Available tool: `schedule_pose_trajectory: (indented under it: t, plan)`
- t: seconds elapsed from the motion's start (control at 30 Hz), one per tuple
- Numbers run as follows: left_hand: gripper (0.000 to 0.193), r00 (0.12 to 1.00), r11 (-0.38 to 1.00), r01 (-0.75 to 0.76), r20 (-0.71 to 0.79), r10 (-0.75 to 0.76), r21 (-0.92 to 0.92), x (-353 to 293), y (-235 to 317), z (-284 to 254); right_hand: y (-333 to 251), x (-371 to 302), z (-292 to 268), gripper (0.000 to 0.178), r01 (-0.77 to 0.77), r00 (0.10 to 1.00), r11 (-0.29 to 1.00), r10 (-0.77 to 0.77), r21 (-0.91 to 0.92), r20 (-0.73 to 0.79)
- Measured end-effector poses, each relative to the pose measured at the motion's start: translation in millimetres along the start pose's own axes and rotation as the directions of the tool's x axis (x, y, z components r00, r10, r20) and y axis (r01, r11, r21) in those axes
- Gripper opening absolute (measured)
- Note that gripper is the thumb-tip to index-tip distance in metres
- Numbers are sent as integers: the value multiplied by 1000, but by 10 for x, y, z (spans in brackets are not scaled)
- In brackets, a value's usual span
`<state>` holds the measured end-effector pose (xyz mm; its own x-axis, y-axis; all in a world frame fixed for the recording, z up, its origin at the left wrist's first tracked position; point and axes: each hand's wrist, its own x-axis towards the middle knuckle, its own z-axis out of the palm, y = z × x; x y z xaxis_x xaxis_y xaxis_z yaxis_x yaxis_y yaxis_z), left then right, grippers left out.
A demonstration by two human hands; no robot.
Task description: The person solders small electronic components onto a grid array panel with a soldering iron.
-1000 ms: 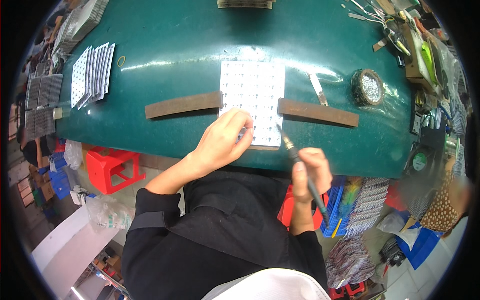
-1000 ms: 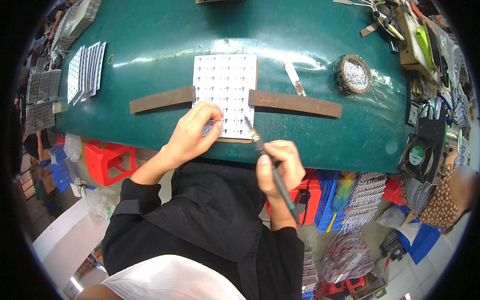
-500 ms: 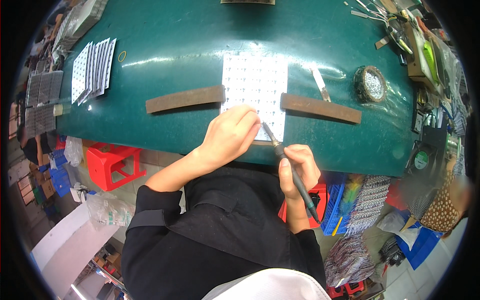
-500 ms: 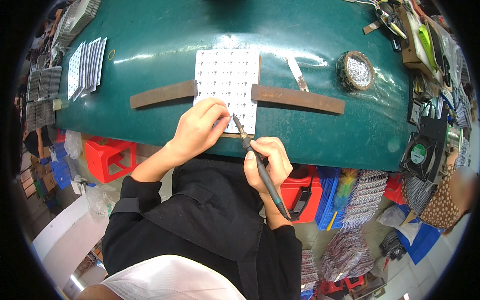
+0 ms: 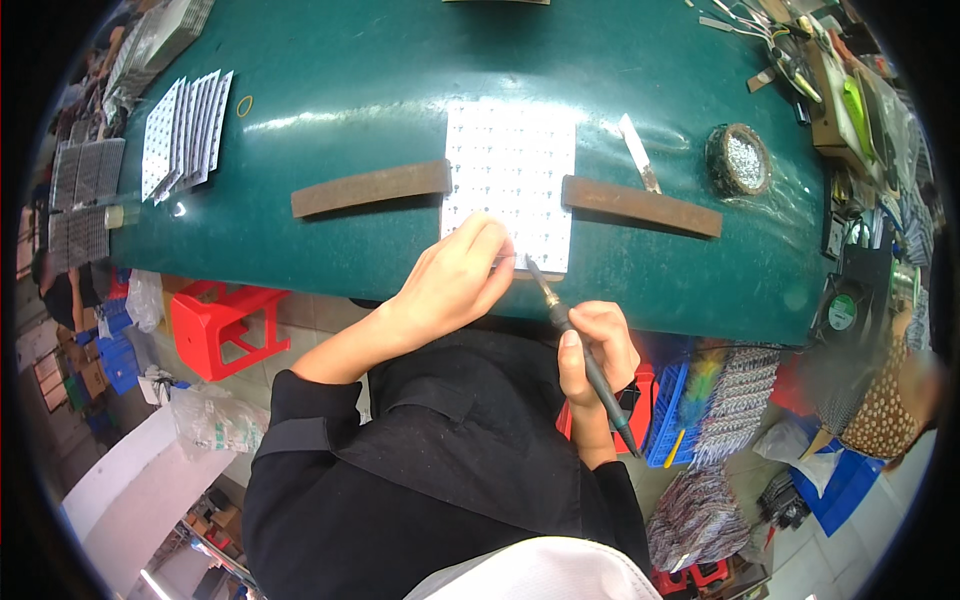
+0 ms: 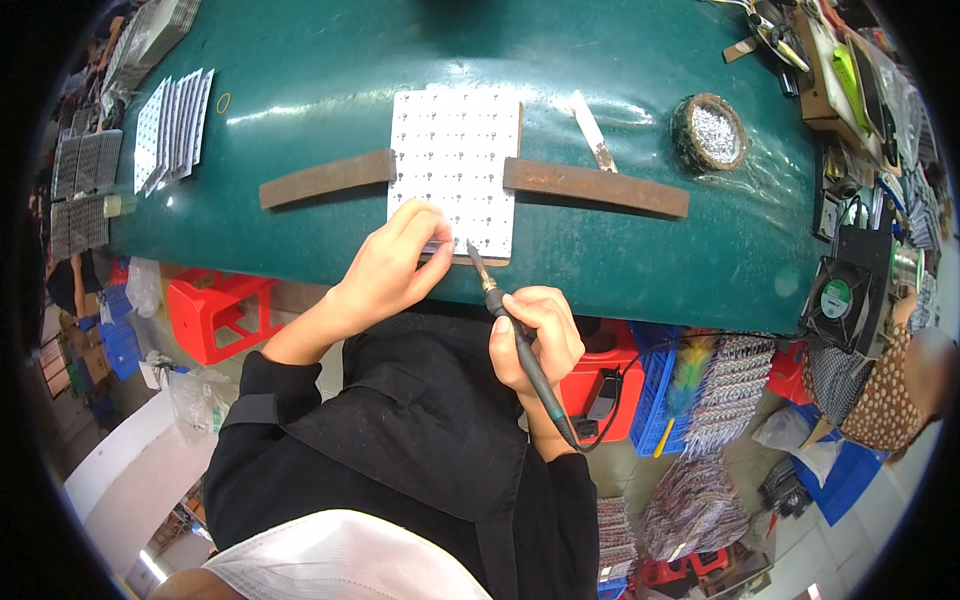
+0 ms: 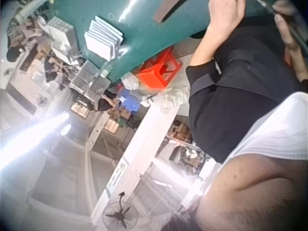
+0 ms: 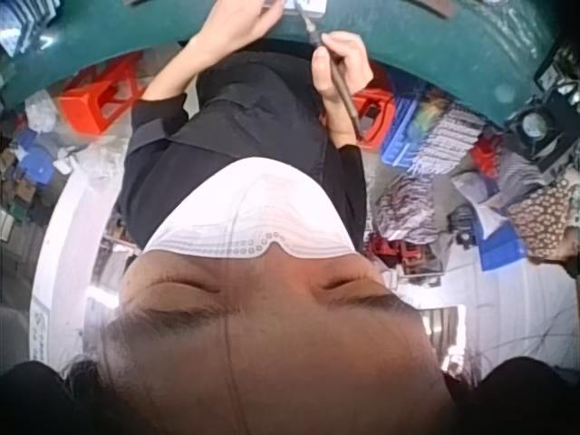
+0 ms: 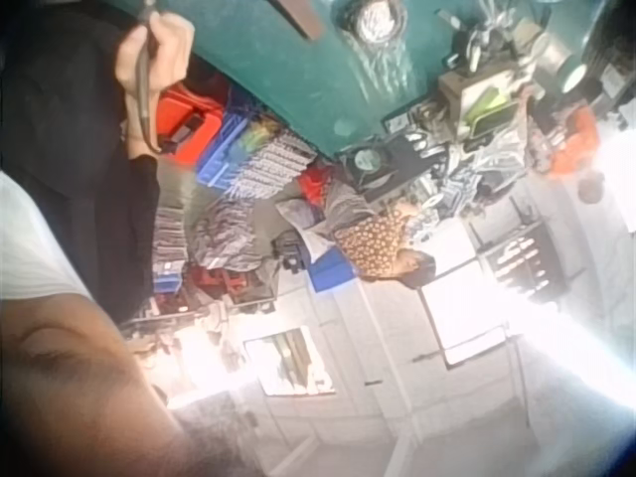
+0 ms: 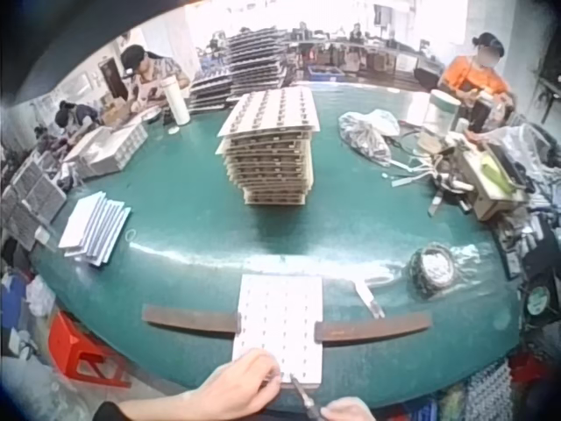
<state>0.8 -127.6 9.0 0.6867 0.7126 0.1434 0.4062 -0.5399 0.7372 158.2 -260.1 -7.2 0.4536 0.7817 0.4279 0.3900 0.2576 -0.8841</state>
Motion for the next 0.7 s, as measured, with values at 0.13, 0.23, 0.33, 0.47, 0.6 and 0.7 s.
schedule_pose_trajectory:
  t: [0.13, 0.23, 0.33, 0.47, 0.6, 0.7]
  plan:
    - [15, 1000, 996, -6, -7, 6, 84, -3, 36, 42, -4, 17, 15, 14, 2, 1000, 1000, -2, -30, 13]
    - [15, 998, 988, -54, -5, 55, 148, 5, 48, 63, 17, -2, 17, 14, 7, 1000, 1000, -6, -31, 10]
    - [15, 993, 977, -107, -18, 113, 182, 10, 59, 56, 1, -26, 9, 14, 5, 1000, 1000, -5, -26, 14]
    - [15, 986, 969, -162, 0, 165, 186, -56, 31, 24, 2, -87, -38, 13, -41, 999, 999, 41, -14, 32]
    - [19, 983, 969, -181, 23, 180, 170, -122, 24, -58, 21, 72, -157, 16, -31, 997, 998, 27, -56, -71]
    - [20, 976, 969, -215, 15, 215, 122, -93, 15, -81, 173, 421, -416, 20, -161, 962, 962, 103, -222, -252]
